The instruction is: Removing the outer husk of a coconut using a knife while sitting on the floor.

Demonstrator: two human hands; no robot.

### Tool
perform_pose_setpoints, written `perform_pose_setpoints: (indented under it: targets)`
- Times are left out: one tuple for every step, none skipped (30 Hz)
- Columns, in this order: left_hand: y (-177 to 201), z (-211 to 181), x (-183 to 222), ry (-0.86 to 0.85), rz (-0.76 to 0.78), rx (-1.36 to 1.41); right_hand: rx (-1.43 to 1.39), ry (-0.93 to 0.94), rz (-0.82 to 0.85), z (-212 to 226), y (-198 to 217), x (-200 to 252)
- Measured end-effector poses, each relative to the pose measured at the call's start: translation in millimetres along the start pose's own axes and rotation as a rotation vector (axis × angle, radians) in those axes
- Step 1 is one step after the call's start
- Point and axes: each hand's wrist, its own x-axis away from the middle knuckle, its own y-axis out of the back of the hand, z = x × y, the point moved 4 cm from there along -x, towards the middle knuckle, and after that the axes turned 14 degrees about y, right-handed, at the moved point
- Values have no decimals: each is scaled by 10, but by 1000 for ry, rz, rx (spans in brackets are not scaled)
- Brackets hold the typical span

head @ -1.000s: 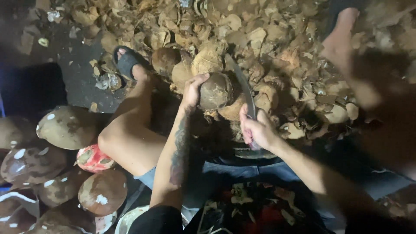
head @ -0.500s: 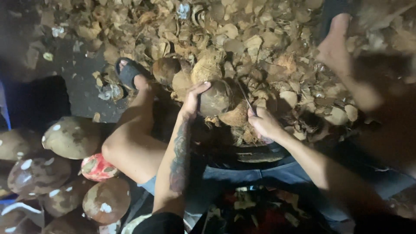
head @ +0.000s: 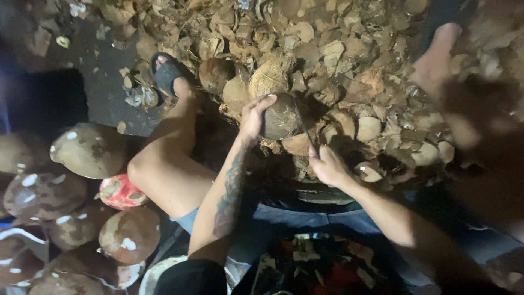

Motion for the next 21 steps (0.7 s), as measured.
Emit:
perform_pose_setpoints:
  targets:
    - [-20, -74, 124, 10, 4, 63, -69, 125, -56, 66, -12, 33]
    - [-39, -142, 243, 20, 9, 127, -138, 250, -114, 129, -24, 69]
    - [-27, -129, 229, 25, 8, 125, -140, 246, -111, 349, 86, 128]
    - [-10, -118, 214, 21, 1, 157, -366, 271, -78, 580, 177, 182]
    - [-49, -124, 172, 15, 5, 191, -587, 292, -55, 792, 321, 226]
    - [-65, -88, 136, 18, 14, 192, -584, 285, -63, 727, 278, 175]
    - [-44, -46, 117, 38, 12, 223, -1094, 180, 19, 679, 158, 126]
    - [-18, -5, 102, 57, 11, 254, -1599, 59, 108, 666, 45, 90]
    - [-19, 39, 55, 50, 6, 256, -1597, 66, 115, 819, 175, 172]
    - [-18, 81, 3, 48, -2, 244, -1611, 71, 107, 969, 309, 252]
    - [-2, 124, -46, 44, -12, 229, -1628, 78, 101, 1124, 428, 332]
    - [42, 93, -136, 36, -19, 229, -1629, 86, 110, 1279, 526, 424]
    - [46, 143, -177, 17, -28, 201, -1466, 440, -19, 1434, 718, 595]
    - [47, 195, -220, -1, -37, 173, -1267, 775, -142, 1601, 899, 800]
    - [10, 135, -92, 5, -33, 173, -1266, 769, -146, 1519, 871, 820]
    - [-20, 68, 45, 13, -36, 180, -1065, 1037, -260, 1499, 915, 913]
    - [-42, -67, 148, 6, -43, 190, -837, 1304, -369, 1502, 963, 981]
    - [-61, -91, 129, -2, -42, 192, -833, 1312, -369, 1387, 932, 924]
    - [-56, -73, 132, 12, -45, 206, -477, 1207, -392, 1279, 827, 865]
    - [-52, -51, 138, 26, -49, 220, -129, 1082, -404, 1154, 723, 803]
    - [-21, -41, 138, 22, -46, 215, -130, 1083, -411, 941, 521, 552]
